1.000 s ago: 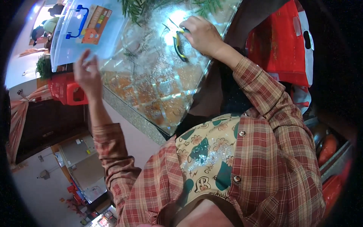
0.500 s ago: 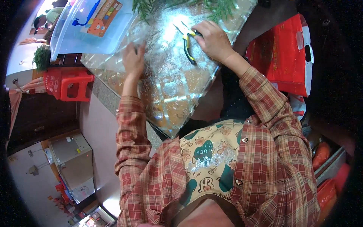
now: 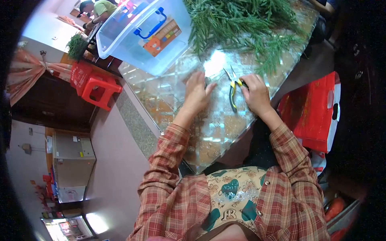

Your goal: Trimming small sections of evergreen branches and placing them into individual plastic bags.

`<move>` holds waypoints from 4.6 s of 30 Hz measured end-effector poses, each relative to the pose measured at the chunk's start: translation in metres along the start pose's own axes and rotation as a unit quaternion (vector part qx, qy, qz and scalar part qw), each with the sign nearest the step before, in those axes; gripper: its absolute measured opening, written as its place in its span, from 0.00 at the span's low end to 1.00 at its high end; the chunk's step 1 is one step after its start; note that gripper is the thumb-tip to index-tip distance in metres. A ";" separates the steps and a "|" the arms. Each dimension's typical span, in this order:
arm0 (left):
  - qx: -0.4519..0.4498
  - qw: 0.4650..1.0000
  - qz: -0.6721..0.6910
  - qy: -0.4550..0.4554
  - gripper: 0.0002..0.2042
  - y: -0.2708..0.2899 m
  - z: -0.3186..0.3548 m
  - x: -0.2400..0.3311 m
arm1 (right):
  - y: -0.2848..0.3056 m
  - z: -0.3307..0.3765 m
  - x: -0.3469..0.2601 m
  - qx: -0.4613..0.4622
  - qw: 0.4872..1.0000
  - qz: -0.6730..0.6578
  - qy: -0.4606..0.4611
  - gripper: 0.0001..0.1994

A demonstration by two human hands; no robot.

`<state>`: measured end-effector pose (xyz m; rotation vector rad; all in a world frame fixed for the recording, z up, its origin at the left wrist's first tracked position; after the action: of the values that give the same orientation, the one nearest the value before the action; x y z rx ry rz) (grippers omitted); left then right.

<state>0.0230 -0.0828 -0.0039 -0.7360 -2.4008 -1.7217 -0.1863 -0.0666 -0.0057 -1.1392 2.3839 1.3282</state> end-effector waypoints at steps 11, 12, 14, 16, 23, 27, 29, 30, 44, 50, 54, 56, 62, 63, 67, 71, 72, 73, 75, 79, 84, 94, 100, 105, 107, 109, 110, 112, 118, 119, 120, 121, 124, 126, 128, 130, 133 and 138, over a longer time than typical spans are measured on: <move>0.080 0.995 0.059 0.014 0.28 0.053 0.055 0.030 | 0.003 -0.006 0.010 -0.013 1.000 0.000 -0.019 0.11; 0.100 0.993 0.026 0.059 0.30 0.059 0.062 0.012 | 0.002 -0.006 0.012 -0.015 0.999 -0.027 -0.036 0.11; 0.125 0.986 -0.004 0.110 0.31 0.057 0.078 -0.014 | 0.002 -0.008 0.015 -0.022 0.997 -0.051 -0.047 0.11; 0.105 0.979 -0.068 0.162 0.33 0.051 0.095 -0.026 | 0.000 -0.010 0.022 -0.028 0.981 -0.145 -0.129 0.11; 0.009 0.992 0.120 0.046 0.36 0.028 0.088 0.030 | -0.023 -0.065 0.019 -0.054 0.973 -0.200 -0.096 0.10; 0.068 0.991 0.110 0.022 0.34 0.031 0.075 0.031 | -0.042 -0.099 0.010 -0.038 0.972 -0.227 -0.053 0.11; 0.087 0.987 0.093 0.102 0.33 0.041 0.063 -0.005 | -0.051 -0.108 0.010 -0.058 0.980 -0.184 -0.038 0.12; 0.100 0.983 0.068 0.140 0.33 0.038 0.061 -0.024 | -0.056 -0.107 0.007 -0.061 0.981 -0.179 -0.045 0.12; 0.010 0.996 0.067 -0.057 0.34 -0.006 0.079 0.066 | -0.125 -0.116 -0.046 -0.112 0.989 -0.060 -0.072 0.13; 0.003 0.996 0.069 -0.060 0.31 0.002 0.072 0.063 | -0.134 -0.106 -0.065 -0.166 0.985 -0.034 0.031 0.13; 0.064 0.991 0.121 -0.001 0.28 0.017 0.072 0.050 | -0.081 -0.093 -0.056 -0.164 0.977 -0.128 0.041 0.14; 0.083 0.990 0.112 0.018 0.27 0.032 0.073 0.046 | -0.041 -0.074 -0.033 -0.128 0.985 -0.107 0.041 0.16; 0.052 0.989 0.017 0.136 0.31 0.031 0.109 0.024 | -0.010 -0.014 0.004 -0.073 0.988 0.090 0.100 0.23; 0.048 0.990 0.015 0.132 0.31 0.030 0.114 0.025 | -0.019 -0.009 0.001 -0.107 0.984 0.081 0.116 0.24; 0.019 0.994 -0.008 0.104 0.34 0.030 0.112 0.036 | -0.039 -0.004 -0.027 -0.164 0.969 0.008 0.186 0.24; -0.009 0.998 -0.011 0.056 0.38 0.025 0.105 0.042 | -0.024 0.003 -0.045 -0.168 0.962 -0.120 0.180 0.22; -0.019 0.999 -0.013 0.041 0.39 0.025 0.102 0.044 | -0.018 0.002 -0.043 -0.172 0.960 -0.155 0.158 0.21; -0.028 0.999 -0.013 0.026 0.41 0.025 0.100 0.046 | -0.008 0.001 -0.035 -0.171 0.962 -0.151 0.152 0.21; -0.041 0.999 -0.005 0.002 0.42 0.025 0.097 0.051 | 0.031 0.002 0.002 -0.039 0.993 -0.047 0.099 0.19; -0.066 0.997 0.016 -0.045 0.45 0.018 0.087 0.051 | 0.139 0.020 0.051 0.184 0.969 0.165 0.002 0.11; -0.053 0.996 -0.037 -0.057 0.42 0.009 0.064 0.045 | 0.241 0.106 0.149 0.201 0.860 0.442 -0.154 0.15; -0.079 0.994 -0.051 -0.046 0.38 -0.024 0.013 0.055 | 0.226 0.146 0.208 0.031 0.866 0.176 -0.466 0.18; -0.052 0.998 -0.029 -0.024 0.36 -0.050 -0.005 0.072 | 0.138 0.099 0.147 0.145 0.900 -0.204 -0.358 0.12; -0.022 0.999 -0.002 -0.026 0.33 -0.062 -0.018 0.099 | 0.071 0.088 0.111 0.124 0.910 -0.219 -0.328 0.11; -0.009 0.999 0.007 -0.033 0.33 -0.069 -0.024 0.104 | 0.059 0.089 0.107 0.114 0.904 -0.232 -0.341 0.13; 0.018 0.999 0.021 -0.046 0.31 -0.071 -0.025 0.109 | 0.053 0.090 0.104 0.074 0.908 -0.228 -0.344 0.14; 0.018 0.999 0.023 -0.046 0.31 -0.071 -0.023 0.112 | 0.052 0.092 0.103 0.054 0.909 -0.225 -0.346 0.14; 0.097 0.987 0.022 -0.123 0.29 -0.064 -0.019 0.129 | 0.053 0.095 0.103 0.047 0.910 -0.217 -0.351 0.14; -0.003 0.942 0.155 -0.298 0.20 -0.073 0.002 0.193 | 0.048 0.106 0.108 0.104 0.948 -0.200 -0.225 0.14; -0.034 0.941 0.145 -0.305 0.17 -0.082 0.007 0.192 | 0.052 0.103 0.102 0.099 0.949 -0.202 -0.223 0.14; -0.066 0.938 0.135 -0.312 0.15 -0.090 0.009 0.189 | 0.063 0.103 0.098 0.094 0.926 -0.238 -0.278 0.13; -0.065 0.939 0.135 -0.309 0.15 -0.089 0.008 0.186 | 0.078 0.101 0.091 0.090 0.899 -0.270 -0.332 0.12; -0.061 0.932 0.083 -0.348 0.10 -0.090 0.006 0.182 | 0.121 0.101 0.087 0.118 0.847 -0.334 -0.397 0.10; -0.097 0.933 0.072 -0.339 0.09 -0.091 0.002 0.187 | 0.141 0.106 0.091 0.150 0.824 -0.367 -0.405 0.09; -0.164 0.933 0.045 -0.319 0.09 -0.091 -0.004 0.192 | 0.156 0.108 0.102 0.195 0.797 -0.405 -0.403 0.09; -0.180 0.932 0.008 -0.314 0.09 -0.099 -0.006 0.195 | 0.165 0.108 0.108 0.216 0.783 -0.424 -0.401 0.09; -0.209 0.928 -0.070 -0.301 0.10 -0.107 -0.004 0.199 | 0.173 0.105 0.114 0.244 0.752 -0.463 -0.400 0.10; -0.152 0.864 -0.140 -0.459 0.08 -0.133 0.031 0.203 | 0.166 0.110 0.105 0.215 0.759 -0.439 -0.430 0.11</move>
<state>-0.2073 -0.0210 -0.0595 -1.6403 -2.9228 -2.2620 -0.3961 0.0147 -0.0135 -0.9630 1.1108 0.6513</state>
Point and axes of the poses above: each hand's wrist, its own z-axis away from the middle knuckle, its own y-axis out of the back of the hand, x = y × z, the point moved 2 cm from there along -z, towards the middle knuckle, and after that the axes turned 2 degrees about z, right-handed, at the moved point
